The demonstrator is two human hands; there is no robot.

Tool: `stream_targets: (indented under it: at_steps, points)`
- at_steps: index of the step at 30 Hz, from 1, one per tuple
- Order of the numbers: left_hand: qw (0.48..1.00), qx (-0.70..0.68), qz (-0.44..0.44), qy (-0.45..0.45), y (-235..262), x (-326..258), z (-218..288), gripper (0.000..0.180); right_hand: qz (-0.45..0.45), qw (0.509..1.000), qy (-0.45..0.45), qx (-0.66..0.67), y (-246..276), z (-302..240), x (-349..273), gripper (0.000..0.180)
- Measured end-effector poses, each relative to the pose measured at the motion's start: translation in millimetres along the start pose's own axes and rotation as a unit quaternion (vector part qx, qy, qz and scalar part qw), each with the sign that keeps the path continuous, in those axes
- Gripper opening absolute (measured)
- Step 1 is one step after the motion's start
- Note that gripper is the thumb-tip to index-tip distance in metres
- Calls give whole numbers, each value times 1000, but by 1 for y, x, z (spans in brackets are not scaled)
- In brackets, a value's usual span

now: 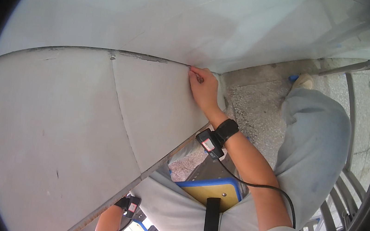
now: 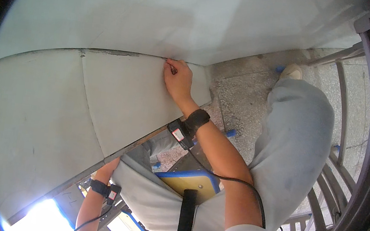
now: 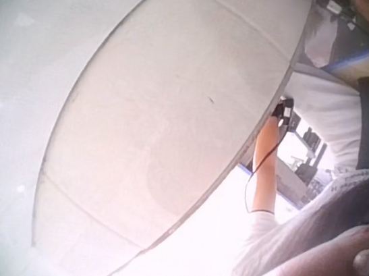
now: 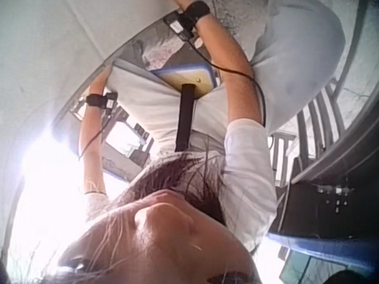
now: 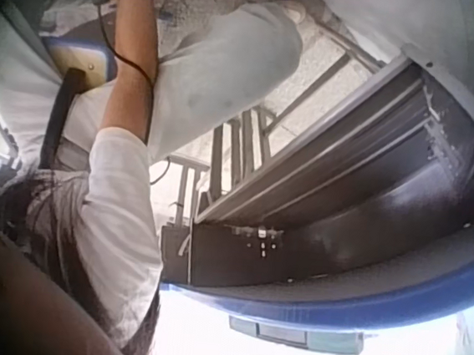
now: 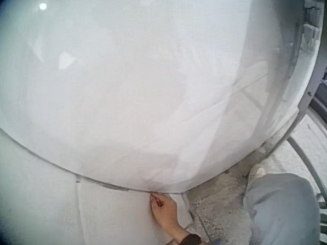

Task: Sanding or cleaning a wall in a classroom using a sponge or sanding block.

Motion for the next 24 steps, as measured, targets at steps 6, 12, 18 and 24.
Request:
stream_targets:
  at_steps: [6, 12, 18, 24]
  points:
    - [1000, 2, -3, -2, 0, 6, 1, 37, -9, 999, 32, -34, 1, -3, 2, 19]
    - [1000, 15, 15, 5, 19, -1, -7, 35, -10, 998, 56, 10, -13, 6, -3, 19]
    - [998, 7, 46, -29, 10, 3, 14, 34, -111, 978, -172, 43, 0, 30, 4, 24]
    - [994, 30, 95, -53, 28, 3, 23, 33, -176, 960, -181, -122, -7, 11, -19, 26]
Point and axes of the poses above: each hand's wrist, its own x-axis towards the middle knuckle, its own y-axis out of the back of the hand, z = x × y, the point moved 8 cm from there along x, towards the middle knuckle, and after that the axes turned 4 degrees about -y, right-handed, at the moved point
